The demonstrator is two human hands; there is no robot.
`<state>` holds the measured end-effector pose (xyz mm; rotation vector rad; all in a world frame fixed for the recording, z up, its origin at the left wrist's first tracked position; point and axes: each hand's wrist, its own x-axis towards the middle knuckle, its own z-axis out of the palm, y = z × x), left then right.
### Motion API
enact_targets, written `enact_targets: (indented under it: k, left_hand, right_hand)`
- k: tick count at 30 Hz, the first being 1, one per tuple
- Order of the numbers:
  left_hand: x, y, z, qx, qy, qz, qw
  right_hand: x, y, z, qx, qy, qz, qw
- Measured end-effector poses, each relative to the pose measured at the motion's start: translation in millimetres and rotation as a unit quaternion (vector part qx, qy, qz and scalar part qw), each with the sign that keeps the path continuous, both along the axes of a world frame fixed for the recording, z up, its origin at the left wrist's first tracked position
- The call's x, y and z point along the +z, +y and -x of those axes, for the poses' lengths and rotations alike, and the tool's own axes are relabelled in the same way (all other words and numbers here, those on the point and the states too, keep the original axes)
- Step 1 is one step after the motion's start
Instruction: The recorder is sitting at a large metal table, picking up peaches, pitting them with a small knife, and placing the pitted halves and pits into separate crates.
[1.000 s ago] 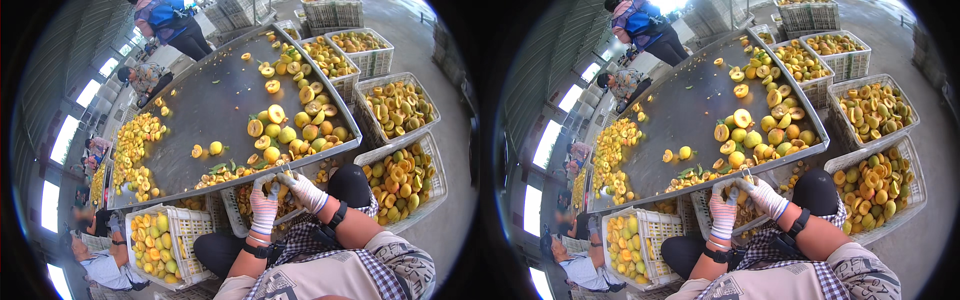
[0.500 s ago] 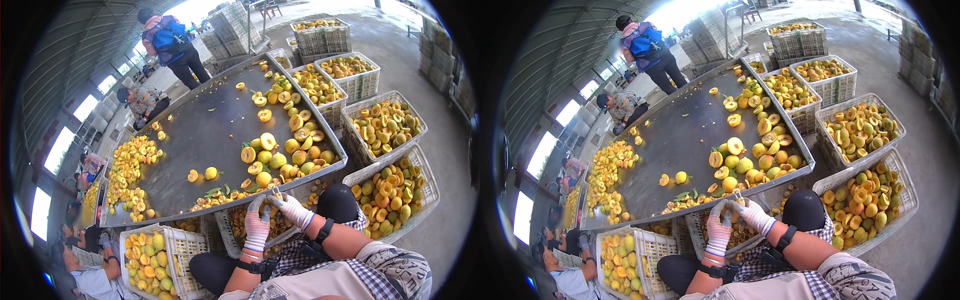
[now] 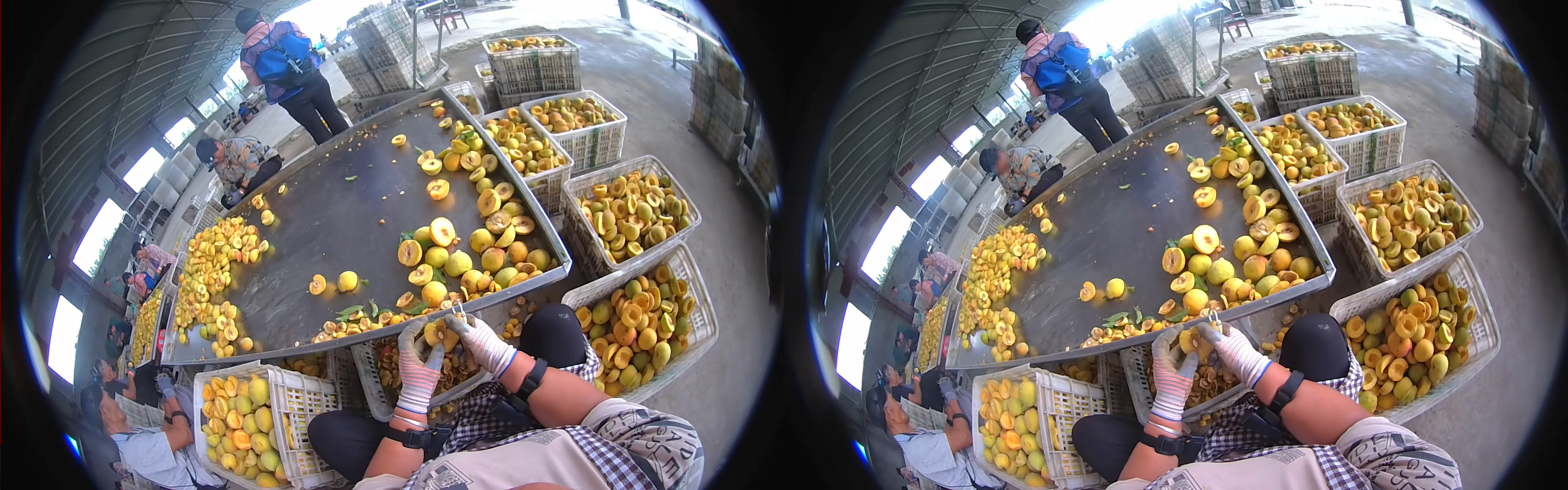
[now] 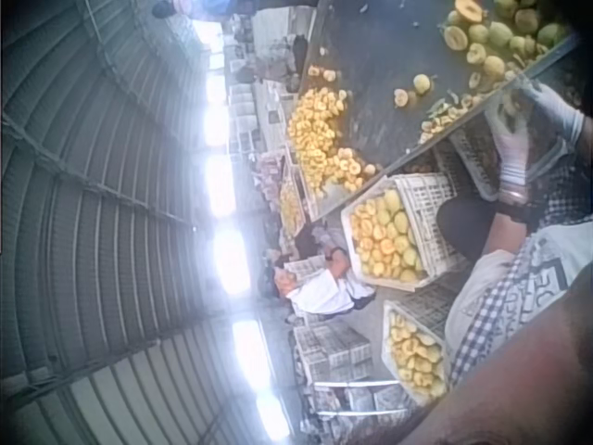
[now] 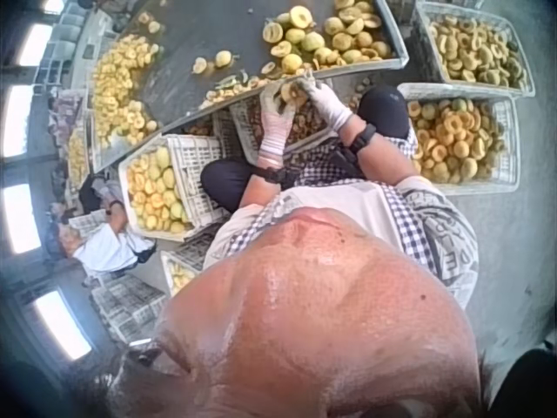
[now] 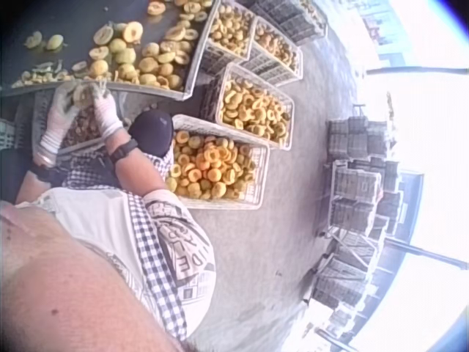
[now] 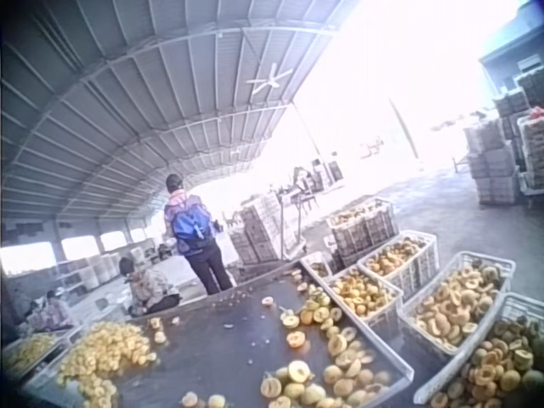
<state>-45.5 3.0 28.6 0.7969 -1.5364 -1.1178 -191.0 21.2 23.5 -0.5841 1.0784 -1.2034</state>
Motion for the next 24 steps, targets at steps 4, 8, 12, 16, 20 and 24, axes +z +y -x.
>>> enact_targets:
  k: [4, 8, 12, 16, 20, 24]
  left_hand:
    - [-1, -1, -18, -0.079, 0.152, -0.223, 0.96]
    - [-3, 6, -10, -0.056, 0.038, -0.274, 0.959]
    - [-11, 7, -8, 0.018, 0.067, -0.155, 0.985]
    - [-6, 5, -16, 0.066, 0.091, -0.272, 0.956]
    - [-20, 1, -24, 0.082, 0.089, -0.25, 0.961]
    - [-10, 3, -20, 0.062, 0.148, -0.284, 0.945]
  right_hand:
    - [8, 3, -1, 0.031, 0.017, 0.014, 0.999]
    - [1, 2, -4, 0.075, 0.018, -0.001, 0.997]
    - [1, 3, -9, 0.075, 0.085, 0.013, 0.994]
    - [11, 7, -5, 0.106, 0.198, 0.006, 0.975]
    - [-21, 2, -12, 0.091, 0.312, 0.1, 0.94]
    - [-17, 4, -11, 0.128, 0.385, 0.11, 0.908]
